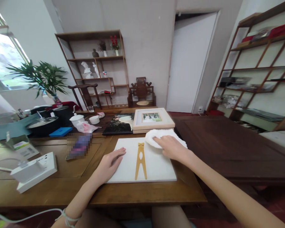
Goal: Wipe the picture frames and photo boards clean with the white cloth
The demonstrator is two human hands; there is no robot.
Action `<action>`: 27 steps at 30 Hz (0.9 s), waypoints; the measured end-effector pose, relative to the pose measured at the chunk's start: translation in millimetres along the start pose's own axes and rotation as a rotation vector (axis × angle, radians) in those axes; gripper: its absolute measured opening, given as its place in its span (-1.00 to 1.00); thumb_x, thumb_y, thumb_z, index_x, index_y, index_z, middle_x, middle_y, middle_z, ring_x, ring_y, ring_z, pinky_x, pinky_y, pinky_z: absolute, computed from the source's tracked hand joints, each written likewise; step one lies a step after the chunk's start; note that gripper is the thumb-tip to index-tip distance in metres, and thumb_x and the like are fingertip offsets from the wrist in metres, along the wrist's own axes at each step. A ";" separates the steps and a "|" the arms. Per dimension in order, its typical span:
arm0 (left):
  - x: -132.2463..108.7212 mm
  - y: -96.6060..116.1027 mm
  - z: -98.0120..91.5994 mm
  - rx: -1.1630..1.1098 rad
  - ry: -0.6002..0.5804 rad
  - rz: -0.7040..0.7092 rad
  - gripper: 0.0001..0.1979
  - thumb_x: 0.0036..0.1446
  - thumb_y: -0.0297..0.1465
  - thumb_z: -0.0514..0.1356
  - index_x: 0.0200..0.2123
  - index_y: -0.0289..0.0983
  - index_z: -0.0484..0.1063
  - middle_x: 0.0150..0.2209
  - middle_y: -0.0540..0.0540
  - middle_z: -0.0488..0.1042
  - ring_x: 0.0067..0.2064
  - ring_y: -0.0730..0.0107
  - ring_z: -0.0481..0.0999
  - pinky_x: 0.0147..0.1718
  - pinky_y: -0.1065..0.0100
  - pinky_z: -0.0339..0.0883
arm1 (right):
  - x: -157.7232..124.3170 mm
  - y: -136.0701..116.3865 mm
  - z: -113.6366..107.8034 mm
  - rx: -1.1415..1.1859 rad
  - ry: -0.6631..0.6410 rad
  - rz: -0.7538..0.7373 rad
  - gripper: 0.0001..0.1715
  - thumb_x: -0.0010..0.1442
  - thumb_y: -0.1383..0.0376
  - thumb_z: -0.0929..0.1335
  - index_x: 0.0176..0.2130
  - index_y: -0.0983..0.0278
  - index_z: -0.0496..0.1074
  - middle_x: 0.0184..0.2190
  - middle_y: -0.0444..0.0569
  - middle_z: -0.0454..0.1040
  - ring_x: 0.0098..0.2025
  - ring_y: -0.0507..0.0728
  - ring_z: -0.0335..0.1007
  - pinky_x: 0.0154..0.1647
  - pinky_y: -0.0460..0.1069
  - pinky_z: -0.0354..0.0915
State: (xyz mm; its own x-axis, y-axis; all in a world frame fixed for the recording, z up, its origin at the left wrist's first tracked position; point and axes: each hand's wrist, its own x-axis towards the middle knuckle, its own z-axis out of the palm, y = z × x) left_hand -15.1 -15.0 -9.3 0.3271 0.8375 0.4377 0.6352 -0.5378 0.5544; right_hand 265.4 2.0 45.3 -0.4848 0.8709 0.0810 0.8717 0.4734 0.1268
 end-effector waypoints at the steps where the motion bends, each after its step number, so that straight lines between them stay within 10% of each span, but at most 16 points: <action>1: 0.0 0.0 0.1 0.003 -0.001 0.004 -0.73 0.13 -0.44 0.02 -0.16 -0.27 0.46 -0.06 -0.16 0.49 0.04 0.22 0.41 0.09 0.08 0.20 | -10.4 -3.5 1.2 -0.004 0.007 -0.020 -0.36 -0.12 0.60 0.17 -0.02 0.33 0.29 -0.36 0.09 0.41 -0.27 0.23 0.32 -0.34 -0.01 0.13; 10: 1.9 2.7 -0.3 0.052 -0.034 -0.001 -0.72 0.13 -0.42 0.02 -0.15 -0.29 0.47 -0.05 -0.17 0.48 0.06 0.20 0.39 0.09 0.09 0.21 | -92.0 -43.5 -16.8 0.265 -0.097 -0.126 -0.43 -0.27 0.63 0.15 -0.28 0.20 0.33 -0.29 0.00 0.33 -0.20 0.20 0.27 -0.24 0.05 0.19; 20: 1.1 1.5 -0.2 0.029 -0.023 0.015 -0.73 0.13 -0.42 0.03 -0.18 -0.27 0.48 -0.05 -0.16 0.48 0.05 0.20 0.40 0.08 0.09 0.23 | -6.6 -1.3 17.7 0.356 0.082 -0.270 -0.32 -0.30 0.63 0.15 -0.16 0.32 0.41 0.20 0.10 0.09 0.25 0.24 -0.13 0.18 0.18 -0.02; 27: 0.7 -0.7 0.7 0.009 -0.011 0.013 -0.73 0.13 -0.43 0.03 -0.17 -0.26 0.48 -0.05 -0.16 0.48 0.05 0.20 0.41 0.08 0.09 0.23 | -0.1 -4.4 12.3 0.329 0.018 -0.180 -0.25 -0.23 0.65 0.12 -0.05 0.31 0.35 0.10 0.12 0.28 0.25 0.20 -0.07 0.19 0.22 -0.07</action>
State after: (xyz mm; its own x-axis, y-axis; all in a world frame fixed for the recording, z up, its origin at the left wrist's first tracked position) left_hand -14.9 -13.9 -9.9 0.3426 0.8315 0.4373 0.6369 -0.5477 0.5426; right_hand 262.5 1.4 32.6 -0.6307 0.7690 0.1044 0.7477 0.6381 -0.1837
